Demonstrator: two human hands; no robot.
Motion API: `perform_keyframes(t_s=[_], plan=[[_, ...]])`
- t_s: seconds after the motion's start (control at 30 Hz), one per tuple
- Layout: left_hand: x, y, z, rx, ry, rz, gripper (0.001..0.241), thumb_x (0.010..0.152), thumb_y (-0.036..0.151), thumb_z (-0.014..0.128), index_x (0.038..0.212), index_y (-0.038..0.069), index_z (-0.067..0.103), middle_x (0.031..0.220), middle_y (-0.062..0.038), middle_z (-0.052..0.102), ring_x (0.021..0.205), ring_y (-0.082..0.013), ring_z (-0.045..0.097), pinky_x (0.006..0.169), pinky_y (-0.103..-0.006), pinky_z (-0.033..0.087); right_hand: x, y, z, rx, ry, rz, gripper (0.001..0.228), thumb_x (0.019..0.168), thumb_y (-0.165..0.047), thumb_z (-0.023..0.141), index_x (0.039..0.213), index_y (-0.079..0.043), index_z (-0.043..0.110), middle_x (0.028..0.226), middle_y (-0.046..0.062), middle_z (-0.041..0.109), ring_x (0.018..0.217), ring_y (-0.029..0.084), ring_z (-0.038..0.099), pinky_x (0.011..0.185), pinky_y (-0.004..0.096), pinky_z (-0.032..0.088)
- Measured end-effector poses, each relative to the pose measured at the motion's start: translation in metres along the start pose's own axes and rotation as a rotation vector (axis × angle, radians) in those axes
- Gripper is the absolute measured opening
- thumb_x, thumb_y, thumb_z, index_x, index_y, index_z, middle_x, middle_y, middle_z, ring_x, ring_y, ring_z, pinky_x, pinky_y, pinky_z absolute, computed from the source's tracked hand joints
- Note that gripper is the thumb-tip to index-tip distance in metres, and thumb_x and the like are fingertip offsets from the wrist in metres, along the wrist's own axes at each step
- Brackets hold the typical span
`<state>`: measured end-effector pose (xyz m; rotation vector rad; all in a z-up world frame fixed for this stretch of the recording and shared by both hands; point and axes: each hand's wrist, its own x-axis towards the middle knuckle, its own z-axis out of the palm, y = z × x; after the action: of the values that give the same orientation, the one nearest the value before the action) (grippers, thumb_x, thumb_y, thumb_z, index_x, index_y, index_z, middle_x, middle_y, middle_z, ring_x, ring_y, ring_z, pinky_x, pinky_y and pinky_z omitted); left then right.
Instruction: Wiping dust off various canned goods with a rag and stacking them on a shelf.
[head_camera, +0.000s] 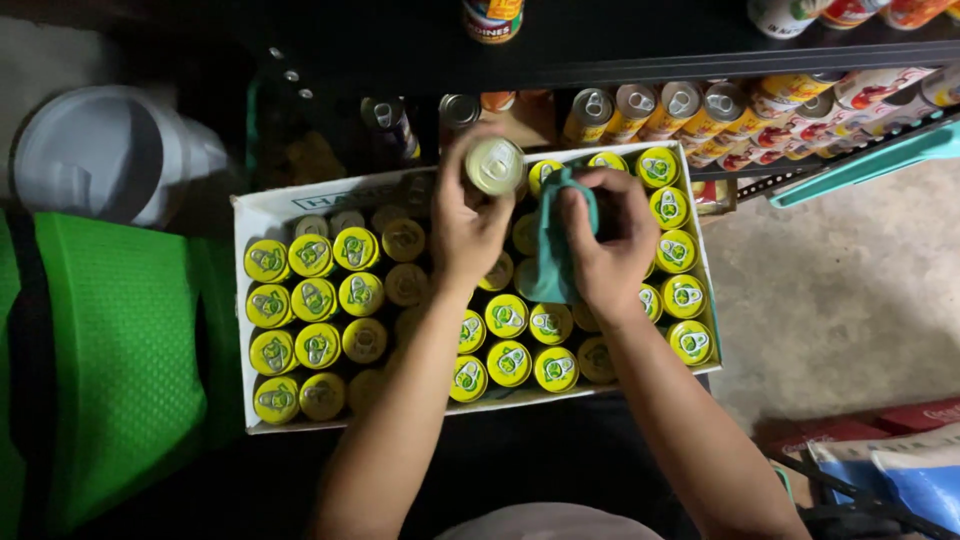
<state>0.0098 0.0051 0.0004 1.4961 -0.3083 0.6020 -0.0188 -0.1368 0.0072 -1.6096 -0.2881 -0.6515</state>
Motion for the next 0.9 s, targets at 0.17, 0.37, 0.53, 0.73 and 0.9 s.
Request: perform_keyframes(t_s=[0.17, 0.37, 0.53, 0.73, 0.9], plan=[[0.008, 0.016, 0.005, 0.253, -0.034, 0.199, 0.048, 0.085, -0.014, 0.069, 0.121, 0.017, 0.071, 0.117, -0.004, 0.065, 0.117, -0.0266, 0.062, 0.111, -0.0440, 0.045, 0.013, -0.013, -0.003, -0.122, 0.012, -0.201, 0.010, 0.097, 0.002, 0.075, 0.102, 0.008, 0.068, 0.096, 0.022, 0.067, 0.094, 0.038, 0.070, 0.087, 0.046, 0.053], [0.007, 0.015, 0.008, 0.290, -0.053, 0.282, 0.045, 0.085, -0.010, 0.073, 0.118, 0.021, 0.075, 0.115, -0.004, 0.063, 0.118, -0.0307, 0.061, 0.113, -0.0490, 0.046, 0.011, -0.025, 0.003, -0.208, -0.095, -0.262, 0.007, 0.097, 0.001, 0.074, 0.102, 0.006, 0.073, 0.097, 0.022, 0.065, 0.098, 0.042, 0.069, 0.086, 0.049, 0.054], [0.000, -0.009, 0.007, 0.287, 0.007, 0.280, 0.035, 0.087, 0.008, 0.079, 0.119, 0.022, 0.075, 0.119, -0.003, 0.060, 0.121, -0.0288, 0.059, 0.117, -0.0466, 0.040, 0.008, -0.025, 0.003, -0.233, -0.261, -0.286, 0.010, 0.096, -0.002, 0.075, 0.105, 0.002, 0.075, 0.100, 0.020, 0.065, 0.096, 0.043, 0.069, 0.082, 0.049, 0.054], [0.005, 0.011, 0.008, 0.292, -0.051, 0.285, 0.037, 0.086, 0.001, 0.079, 0.115, 0.024, 0.076, 0.112, -0.003, 0.061, 0.117, -0.0334, 0.061, 0.114, -0.0524, 0.044, 0.012, -0.012, -0.001, -0.209, -0.113, -0.233, 0.007, 0.099, 0.000, 0.073, 0.102, 0.006, 0.074, 0.095, 0.023, 0.066, 0.093, 0.044, 0.068, 0.080, 0.050, 0.052], [0.006, 0.013, 0.009, 0.289, -0.053, 0.244, 0.046, 0.086, -0.009, 0.073, 0.118, 0.023, 0.075, 0.115, -0.005, 0.061, 0.120, -0.0350, 0.060, 0.114, -0.0526, 0.044, 0.009, -0.017, 0.005, -0.238, -0.132, -0.233, 0.009, 0.099, -0.003, 0.070, 0.105, 0.004, 0.074, 0.098, 0.020, 0.064, 0.096, 0.042, 0.069, 0.079, 0.047, 0.053]])
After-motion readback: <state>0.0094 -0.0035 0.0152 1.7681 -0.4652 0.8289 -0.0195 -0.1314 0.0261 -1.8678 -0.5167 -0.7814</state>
